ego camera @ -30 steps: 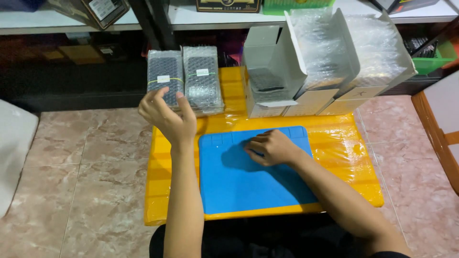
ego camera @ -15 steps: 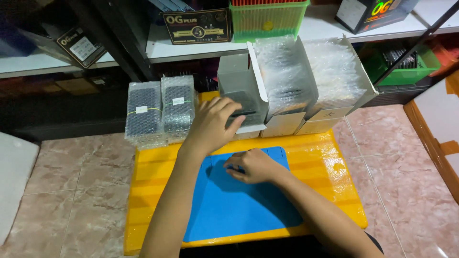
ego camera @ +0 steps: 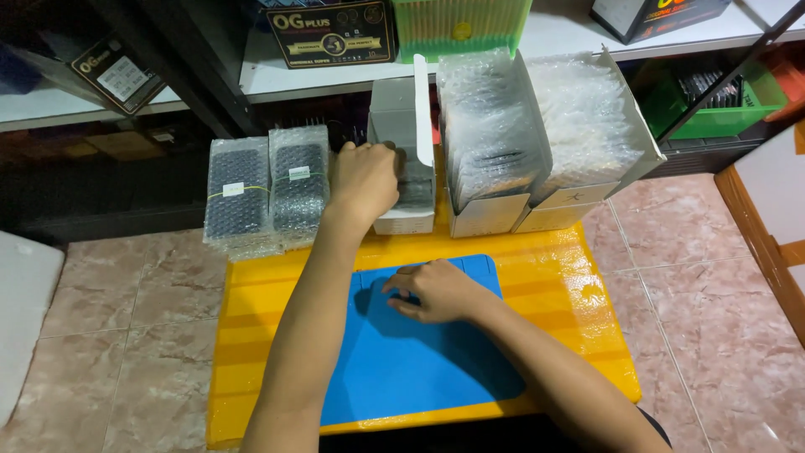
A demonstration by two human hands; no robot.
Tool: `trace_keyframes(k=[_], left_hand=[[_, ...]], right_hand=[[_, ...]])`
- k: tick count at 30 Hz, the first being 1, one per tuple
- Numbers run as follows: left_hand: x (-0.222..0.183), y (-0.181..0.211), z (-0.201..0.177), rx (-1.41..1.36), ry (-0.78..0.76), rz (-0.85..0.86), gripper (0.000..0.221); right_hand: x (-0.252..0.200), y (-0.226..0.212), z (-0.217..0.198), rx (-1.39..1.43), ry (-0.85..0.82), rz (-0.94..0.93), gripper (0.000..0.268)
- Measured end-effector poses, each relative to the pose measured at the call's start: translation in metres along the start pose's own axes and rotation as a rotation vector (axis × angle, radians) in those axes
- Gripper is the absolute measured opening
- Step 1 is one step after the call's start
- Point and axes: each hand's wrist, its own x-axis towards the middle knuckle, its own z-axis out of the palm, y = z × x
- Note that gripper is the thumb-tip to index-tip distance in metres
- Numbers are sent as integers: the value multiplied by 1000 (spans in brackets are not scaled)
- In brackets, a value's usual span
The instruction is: Unpacking and inspecting smartphones from bubble wrap packaging on a workbench.
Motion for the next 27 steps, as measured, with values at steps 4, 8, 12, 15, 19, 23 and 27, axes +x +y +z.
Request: trace_keyframes(k=[4,8,12,15,19,23,27], left_hand=[[-8,4,-20,-118,21,49,8],[-20,10,-48,-273,188,74,18],[-18,2,-59,-556,420,65,25],[-19,-6,-76,-564,532,64,17],[-41,-10,-100,-555,708,59,22],[-77,-9,-112,-755,1082,21,24],[-105,-31,-96,-1042,1249,-35,30]], right_hand=[[1,5,-1,11,3,-25,16],[6,0,-15,-39,134,-22,13],[6,-8,-22,-15,254,-28,14],[-4,2,-15,16,179,-31,30],[-2,-3,-18,29,108,32,40],[3,-26,-33,86,136,93,35],[6,-31,-34,79,221,34,27]])
